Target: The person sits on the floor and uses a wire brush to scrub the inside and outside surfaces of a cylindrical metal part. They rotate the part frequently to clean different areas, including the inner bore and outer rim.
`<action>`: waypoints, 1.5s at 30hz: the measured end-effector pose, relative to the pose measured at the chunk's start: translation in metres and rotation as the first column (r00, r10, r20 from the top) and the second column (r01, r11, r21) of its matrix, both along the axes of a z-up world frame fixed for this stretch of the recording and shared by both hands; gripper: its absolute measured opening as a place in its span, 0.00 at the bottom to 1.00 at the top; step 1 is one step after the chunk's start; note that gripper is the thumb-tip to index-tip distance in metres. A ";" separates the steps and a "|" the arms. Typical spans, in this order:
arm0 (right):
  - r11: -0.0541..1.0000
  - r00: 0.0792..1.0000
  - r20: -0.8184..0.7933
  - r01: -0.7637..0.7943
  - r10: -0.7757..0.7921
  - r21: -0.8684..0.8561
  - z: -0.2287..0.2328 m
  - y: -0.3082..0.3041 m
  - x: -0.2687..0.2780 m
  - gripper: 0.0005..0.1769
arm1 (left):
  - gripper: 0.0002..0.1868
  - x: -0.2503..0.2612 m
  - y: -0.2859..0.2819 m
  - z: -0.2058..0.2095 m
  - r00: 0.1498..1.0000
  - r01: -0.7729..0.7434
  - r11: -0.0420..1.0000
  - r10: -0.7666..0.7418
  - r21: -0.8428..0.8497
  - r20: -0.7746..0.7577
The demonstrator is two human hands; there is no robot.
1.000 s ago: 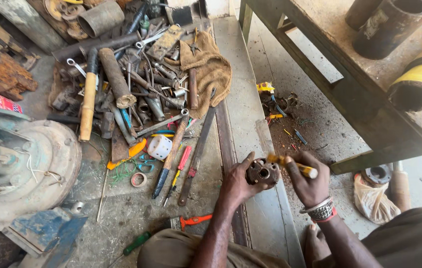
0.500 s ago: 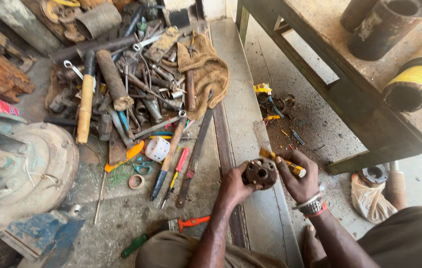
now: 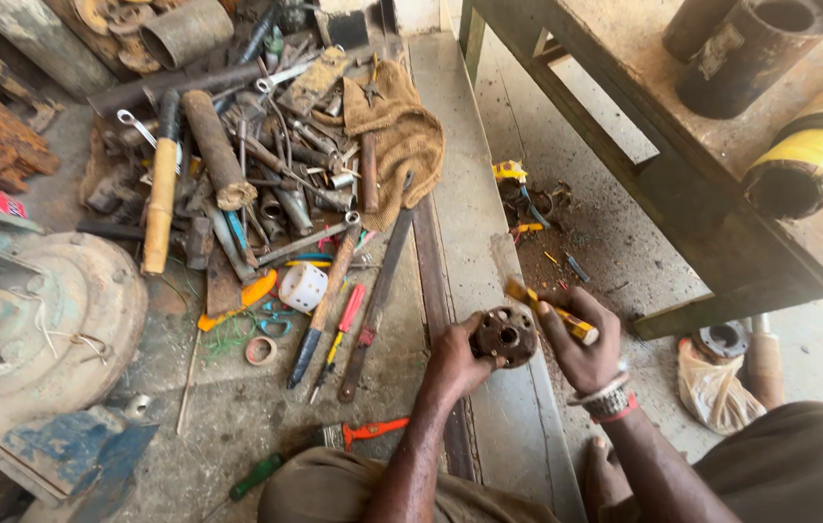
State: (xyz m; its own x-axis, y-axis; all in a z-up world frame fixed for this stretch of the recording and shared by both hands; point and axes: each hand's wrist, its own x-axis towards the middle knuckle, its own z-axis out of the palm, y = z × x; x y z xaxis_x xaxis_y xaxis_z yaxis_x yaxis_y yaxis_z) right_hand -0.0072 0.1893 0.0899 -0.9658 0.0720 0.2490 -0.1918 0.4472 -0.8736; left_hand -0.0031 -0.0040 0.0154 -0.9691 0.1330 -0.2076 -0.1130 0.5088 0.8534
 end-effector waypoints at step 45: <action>0.955 0.961 0.023 -0.277 0.277 0.107 -0.016 0.005 -0.013 0.09 | 0.51 -0.004 0.004 -0.002 0.982 0.050 0.996 -0.036 -0.074 0.184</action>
